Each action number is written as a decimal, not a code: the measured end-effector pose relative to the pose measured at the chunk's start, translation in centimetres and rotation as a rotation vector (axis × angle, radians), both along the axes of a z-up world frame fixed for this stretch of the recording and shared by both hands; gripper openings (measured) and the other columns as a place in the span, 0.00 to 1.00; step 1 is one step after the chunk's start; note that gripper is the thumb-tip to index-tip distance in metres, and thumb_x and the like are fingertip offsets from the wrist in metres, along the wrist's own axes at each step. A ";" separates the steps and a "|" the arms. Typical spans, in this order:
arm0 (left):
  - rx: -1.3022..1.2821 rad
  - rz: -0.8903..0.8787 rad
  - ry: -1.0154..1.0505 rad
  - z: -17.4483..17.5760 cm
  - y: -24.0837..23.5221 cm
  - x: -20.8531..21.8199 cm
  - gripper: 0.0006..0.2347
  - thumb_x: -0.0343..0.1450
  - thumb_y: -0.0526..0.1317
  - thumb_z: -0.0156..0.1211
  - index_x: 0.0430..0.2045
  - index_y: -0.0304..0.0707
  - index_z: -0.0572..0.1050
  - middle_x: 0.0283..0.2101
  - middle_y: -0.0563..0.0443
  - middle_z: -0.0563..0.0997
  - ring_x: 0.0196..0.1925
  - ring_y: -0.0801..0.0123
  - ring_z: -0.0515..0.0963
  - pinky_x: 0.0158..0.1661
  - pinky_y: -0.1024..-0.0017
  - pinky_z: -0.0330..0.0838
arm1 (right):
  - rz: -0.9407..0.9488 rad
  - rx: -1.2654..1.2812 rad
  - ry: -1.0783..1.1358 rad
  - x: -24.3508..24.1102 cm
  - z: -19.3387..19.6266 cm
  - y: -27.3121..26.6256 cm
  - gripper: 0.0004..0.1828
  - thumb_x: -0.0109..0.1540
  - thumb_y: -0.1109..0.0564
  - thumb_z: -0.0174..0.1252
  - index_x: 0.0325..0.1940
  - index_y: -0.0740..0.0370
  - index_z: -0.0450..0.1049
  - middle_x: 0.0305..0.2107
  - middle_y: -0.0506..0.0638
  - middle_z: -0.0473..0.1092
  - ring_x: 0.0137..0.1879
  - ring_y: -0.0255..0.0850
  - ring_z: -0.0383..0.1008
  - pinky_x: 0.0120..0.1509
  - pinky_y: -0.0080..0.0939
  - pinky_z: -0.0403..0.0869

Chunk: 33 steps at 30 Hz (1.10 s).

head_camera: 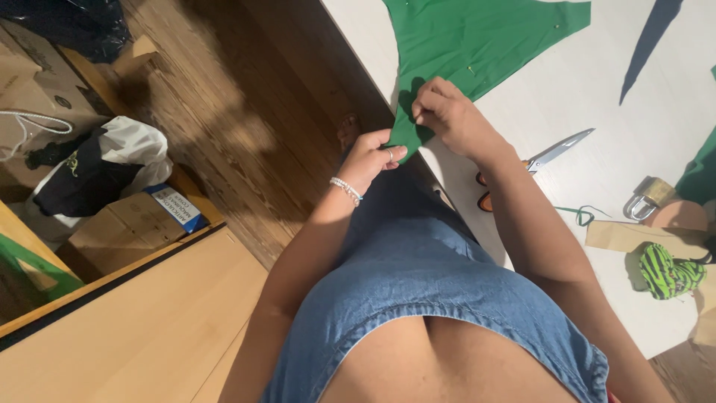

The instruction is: Cutting a piece of green fabric with scissors and aligning it on top of a black fabric piece on a work table.

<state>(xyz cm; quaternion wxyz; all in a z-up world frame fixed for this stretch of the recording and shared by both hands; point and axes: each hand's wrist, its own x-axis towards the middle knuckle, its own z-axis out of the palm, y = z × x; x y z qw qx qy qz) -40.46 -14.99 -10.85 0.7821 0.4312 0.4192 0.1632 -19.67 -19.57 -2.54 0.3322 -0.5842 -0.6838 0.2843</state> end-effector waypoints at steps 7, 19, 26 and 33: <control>0.119 -0.005 0.009 -2.4 0.7 0.5 0.07 0.68 0.33 0.70 0.37 0.31 0.82 0.22 0.48 0.77 0.26 0.76 0.79 0.33 0.77 0.83 | -0.044 -0.025 0.083 0.1 -0.3 -0.1 0.04 0.67 0.60 0.63 0.43 0.59 0.74 0.43 0.54 0.67 0.52 0.59 0.73 0.58 0.55 0.71; 0.001 -0.224 0.068 1.5 0.3 -2.0 0.12 0.69 0.32 0.66 0.45 0.30 0.78 0.30 0.43 0.81 0.30 0.70 0.85 0.34 0.76 0.84 | -0.444 0.074 0.177 1.3 1.6 -1.5 0.17 0.74 0.55 0.55 0.66 0.63 0.74 0.56 0.64 0.72 0.63 0.61 0.72 0.67 0.59 0.68; 0.176 -0.429 0.218 3.0 6.1 -5.8 0.15 0.72 0.36 0.60 0.53 0.37 0.78 0.39 0.42 0.87 0.36 0.67 0.85 0.41 0.71 0.80 | -0.574 -0.034 0.092 1.4 7.5 -3.3 0.25 0.70 0.51 0.59 0.71 0.60 0.69 0.58 0.60 0.73 0.66 0.58 0.70 0.69 0.60 0.67; 0.581 -0.203 0.176 6.9 17.9 1.9 0.09 0.72 0.38 0.65 0.46 0.42 0.82 0.37 0.48 0.87 0.36 0.72 0.85 0.42 0.75 0.79 | -0.602 0.075 0.275 -8.8 29.1 2.9 0.24 0.70 0.44 0.54 0.64 0.61 0.74 0.53 0.55 0.76 0.64 0.49 0.74 0.70 0.50 0.68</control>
